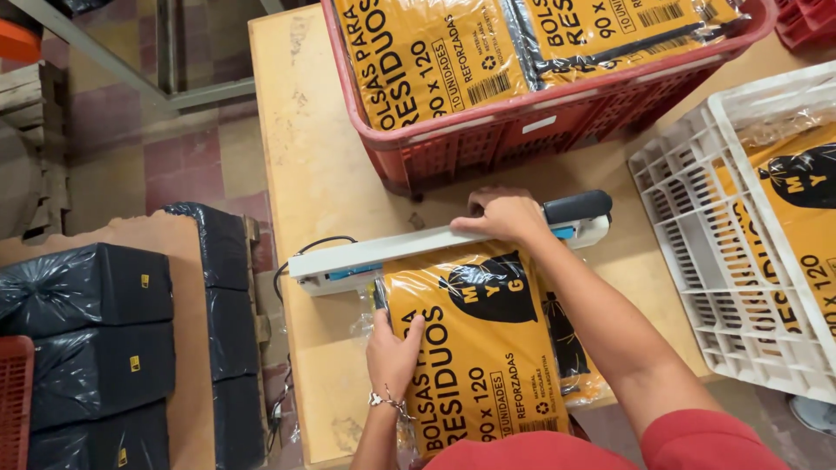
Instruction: Sealing plastic bags using an impulse sealer and placing them in a crate
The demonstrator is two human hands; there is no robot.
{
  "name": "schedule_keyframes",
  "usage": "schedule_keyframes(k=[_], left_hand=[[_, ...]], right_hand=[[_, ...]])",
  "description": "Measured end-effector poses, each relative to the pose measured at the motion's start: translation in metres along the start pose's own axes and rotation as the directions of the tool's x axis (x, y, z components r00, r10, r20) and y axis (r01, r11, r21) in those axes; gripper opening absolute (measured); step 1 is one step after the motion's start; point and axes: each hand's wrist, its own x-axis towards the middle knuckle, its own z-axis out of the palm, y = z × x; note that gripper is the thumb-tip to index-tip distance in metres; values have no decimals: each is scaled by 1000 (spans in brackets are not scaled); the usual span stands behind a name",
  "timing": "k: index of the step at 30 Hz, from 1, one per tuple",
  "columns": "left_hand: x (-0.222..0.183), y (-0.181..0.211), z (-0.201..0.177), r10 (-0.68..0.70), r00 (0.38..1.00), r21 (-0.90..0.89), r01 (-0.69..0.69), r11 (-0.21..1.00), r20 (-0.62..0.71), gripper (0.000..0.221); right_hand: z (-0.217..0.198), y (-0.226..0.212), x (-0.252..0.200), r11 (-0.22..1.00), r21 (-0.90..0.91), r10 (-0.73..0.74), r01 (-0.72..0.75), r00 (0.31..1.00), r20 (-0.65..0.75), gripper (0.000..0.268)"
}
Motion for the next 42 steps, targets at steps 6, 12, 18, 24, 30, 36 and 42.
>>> schedule_keyframes(k=[6,12,18,24,30,36,42], left_hand=[[-6,6,1,27,1000,75,-27,997,3,46],[-3,1,6,58,998,80,-55,995,-29,48],[6,-8,16,42,997,71,-37,997,-70,70],[9,-9,16,62,995,52,-58,997,-82,70],[5,-22,28,105,984,-95,-119,988,-145,48],[-20,-54,53,280,895,-447,-421,789,-348,38],[-53,-60,57,427,778,-611,-627,482,-461,29]], right_hand=[[-1,-1,-2,1000,8,18,-18,1000,4,63],[-4,-4,-6,1000,13,23,-23,1000,17,64],[8,13,-1,996,-3,-84,84,993,-83,68],[17,21,9,986,-9,-166,169,951,-262,59],[18,31,5,755,312,-193,577,650,-735,23],[23,24,-116,378,117,-278,919,233,-932,32],[150,75,-196,29,894,105,447,888,-448,102]])
